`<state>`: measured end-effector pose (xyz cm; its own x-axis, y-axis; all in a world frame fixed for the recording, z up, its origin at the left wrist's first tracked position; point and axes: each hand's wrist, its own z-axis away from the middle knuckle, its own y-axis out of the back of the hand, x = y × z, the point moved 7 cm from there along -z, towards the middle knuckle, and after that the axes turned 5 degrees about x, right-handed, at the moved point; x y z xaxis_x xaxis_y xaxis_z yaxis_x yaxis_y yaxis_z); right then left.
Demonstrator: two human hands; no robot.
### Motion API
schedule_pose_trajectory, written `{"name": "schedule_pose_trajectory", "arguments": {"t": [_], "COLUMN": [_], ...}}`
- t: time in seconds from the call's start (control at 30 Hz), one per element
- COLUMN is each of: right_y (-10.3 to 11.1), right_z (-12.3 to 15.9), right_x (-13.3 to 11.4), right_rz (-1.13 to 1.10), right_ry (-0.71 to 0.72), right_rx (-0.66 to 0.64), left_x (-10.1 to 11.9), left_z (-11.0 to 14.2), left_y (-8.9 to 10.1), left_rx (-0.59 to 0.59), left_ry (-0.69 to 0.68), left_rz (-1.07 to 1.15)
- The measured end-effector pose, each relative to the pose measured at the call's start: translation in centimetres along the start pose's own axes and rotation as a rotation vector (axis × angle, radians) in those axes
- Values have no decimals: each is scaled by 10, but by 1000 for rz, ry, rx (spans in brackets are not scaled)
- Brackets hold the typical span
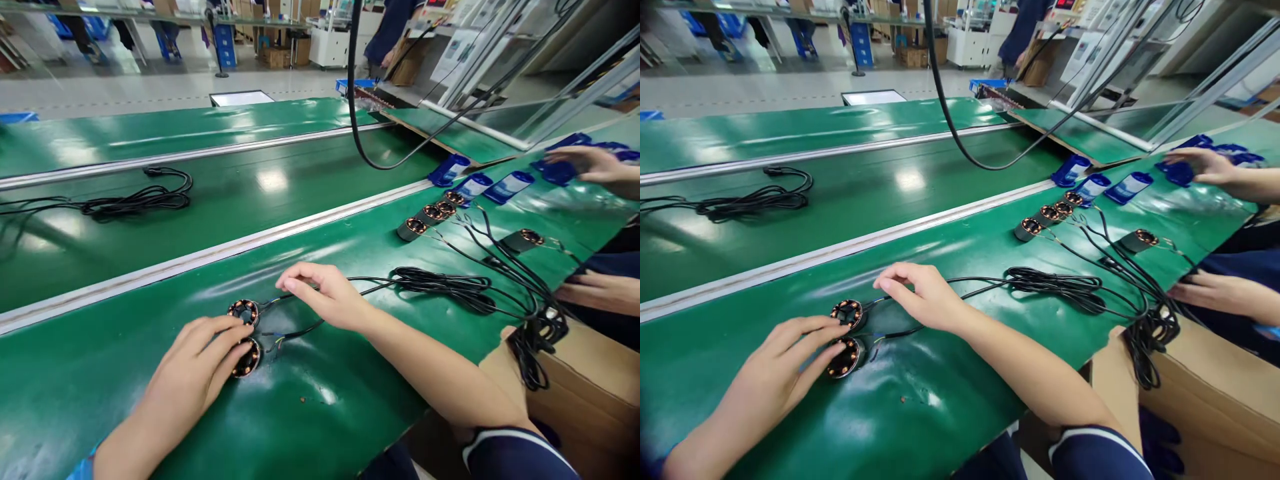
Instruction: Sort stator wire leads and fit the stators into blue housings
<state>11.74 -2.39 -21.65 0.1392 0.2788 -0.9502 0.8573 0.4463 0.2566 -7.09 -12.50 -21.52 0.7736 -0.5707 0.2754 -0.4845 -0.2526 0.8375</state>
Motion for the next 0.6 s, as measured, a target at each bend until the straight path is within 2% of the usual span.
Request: {"name": "schedule_pose_trajectory", "arguments": {"t": [0.07, 0.13, 0.27, 0.37, 0.47, 0.53, 0.6], "right_y": [-6, -18, -35, -41, -48, -53, -57], "right_z": [-14, -24, -28, -24, -22, -19, -17], "right_x": [-1, 10, 44, 58, 69, 79, 86], "right_rz": [179, 268, 72, -155, -382, -467, -478], "right_ry": [52, 28, -203, -314, -423, -501, -542], "right_rx": [-74, -200, -360, -369, -293, -242, -244], "left_x": [-8, -12, -14, -17, -21, -24, -26], "left_z": [-15, -25, -28, -23, -18, -15, -12], "left_y": [-5, -10, -17, -20, -26, -30, -33], "left_rx": [-42, -56, -59, -90, -158, -196, -212], "left_ry": [-39, -78, -116, -102, -77, -64, -52], "left_rz": [-22, -29, 2, 27, 43, 54, 71]}}
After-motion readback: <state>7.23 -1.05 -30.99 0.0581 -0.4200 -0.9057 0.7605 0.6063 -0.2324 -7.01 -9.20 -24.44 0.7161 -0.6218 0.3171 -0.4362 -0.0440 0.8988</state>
